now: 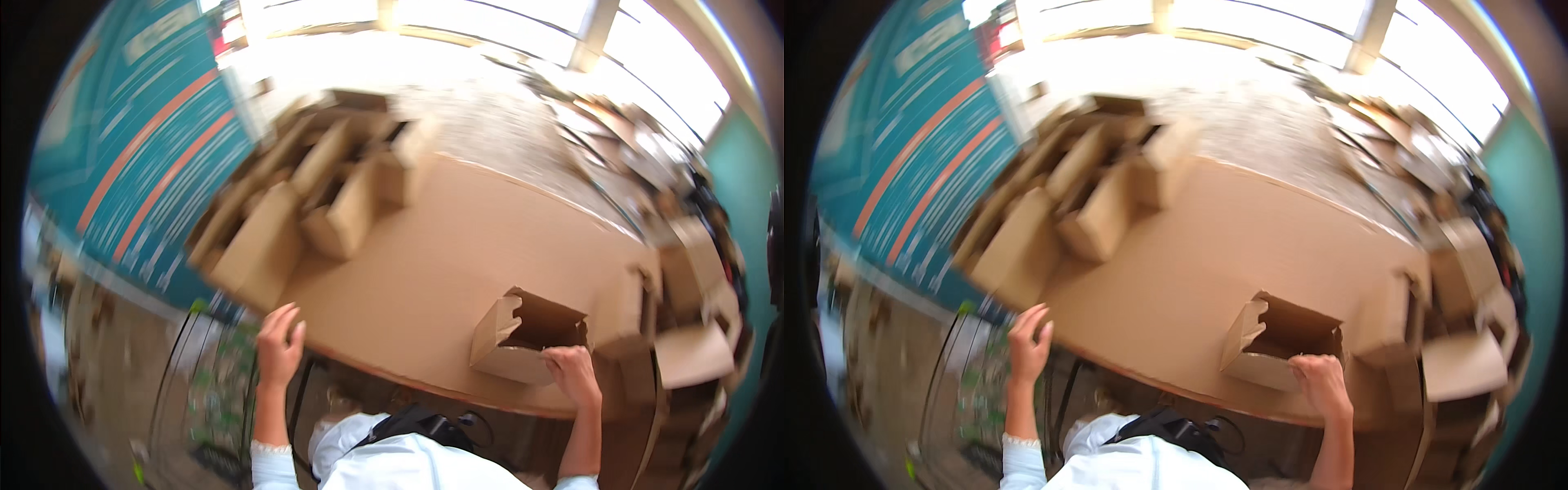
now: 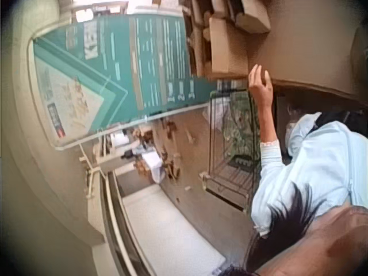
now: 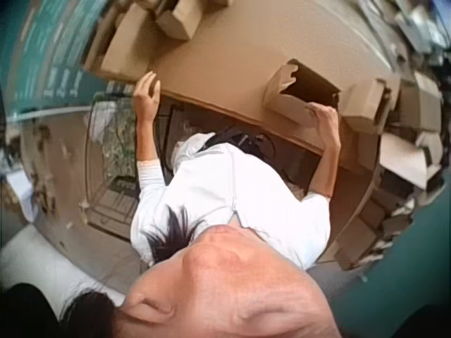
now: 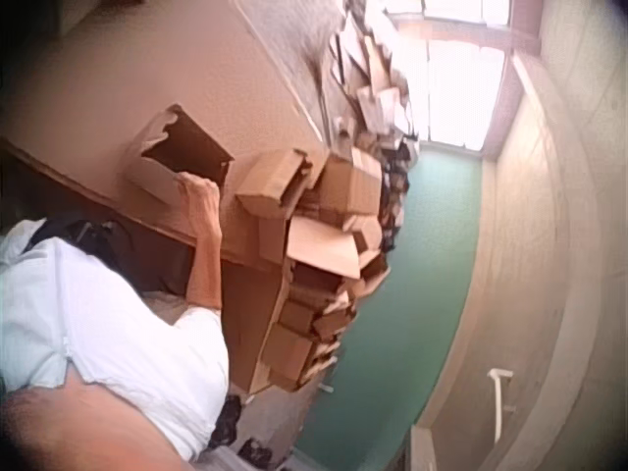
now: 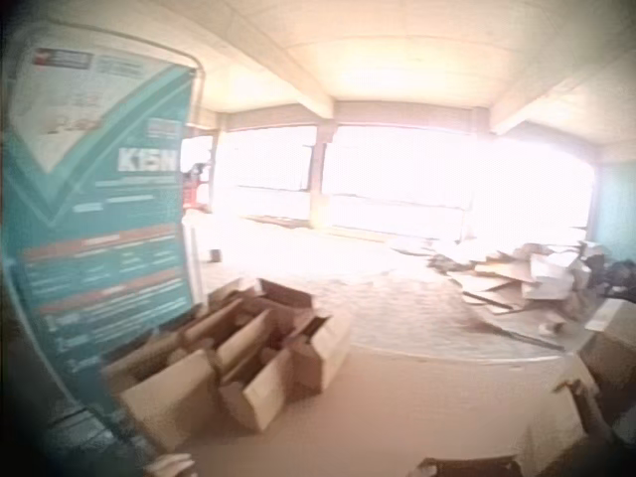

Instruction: The person places plastic bottles into small cardboard boxes, folds the box flaps closed, and stacks the completed boxes on the table.

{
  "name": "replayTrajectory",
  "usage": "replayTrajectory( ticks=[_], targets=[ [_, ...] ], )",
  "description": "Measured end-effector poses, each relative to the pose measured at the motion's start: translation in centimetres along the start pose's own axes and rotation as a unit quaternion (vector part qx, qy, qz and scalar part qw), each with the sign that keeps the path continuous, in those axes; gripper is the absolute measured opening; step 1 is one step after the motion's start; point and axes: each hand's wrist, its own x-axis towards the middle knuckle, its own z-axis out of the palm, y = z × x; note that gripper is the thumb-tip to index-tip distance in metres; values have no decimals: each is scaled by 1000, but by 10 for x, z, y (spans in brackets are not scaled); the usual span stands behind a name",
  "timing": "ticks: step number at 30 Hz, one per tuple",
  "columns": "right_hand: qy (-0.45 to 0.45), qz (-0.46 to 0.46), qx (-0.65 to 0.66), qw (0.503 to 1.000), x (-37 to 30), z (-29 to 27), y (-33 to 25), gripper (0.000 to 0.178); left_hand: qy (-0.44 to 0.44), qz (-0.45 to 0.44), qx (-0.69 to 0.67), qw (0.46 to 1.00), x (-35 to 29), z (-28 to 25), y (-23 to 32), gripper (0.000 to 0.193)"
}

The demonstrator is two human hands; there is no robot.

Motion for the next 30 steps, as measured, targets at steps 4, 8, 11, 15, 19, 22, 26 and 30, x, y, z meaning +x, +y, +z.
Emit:
replayTrajectory(
  ticks=[4, 8, 11, 15, 19, 22, 26, 30],
  targets=[
    [-32, -122, 20, 992, 63, 40, -95, 14, 74, -76, -1, 994, -56, -27, -38, 25],
    [-54, -234, 63, 969, 93, 62, -136, 22, 142, -180, 51, 972, -129, -53, -42, 22],
    [-48, -256, 55, 964, 118, 82, -178, 21, 186, -310, 43, 932, -177, -80, -80, 22],
    [-83, -158, 25, 984, 135, 85, -226, 17, 232, -467, 46, 852, -262, -114, -174, 25],
    [-122, -145, 12, 982, 143, 96, -233, 19, 0, -631, 167, 758, -392, -113, -295, 36],
    [-105, -141, -11, 984, 136, 97, -233, 22, -196, -703, 88, 678, -416, -111, -320, 63],
    [-94, -84, -103, 987, 121, 96, -233, 30, -187, -710, 100, 671, -468, -56, -351, 82],
    [-80, -47, -183, 979, 104, 96, -231, 30, -160, -718, 98, 670, -452, -48, -350, 81]
  ],
)
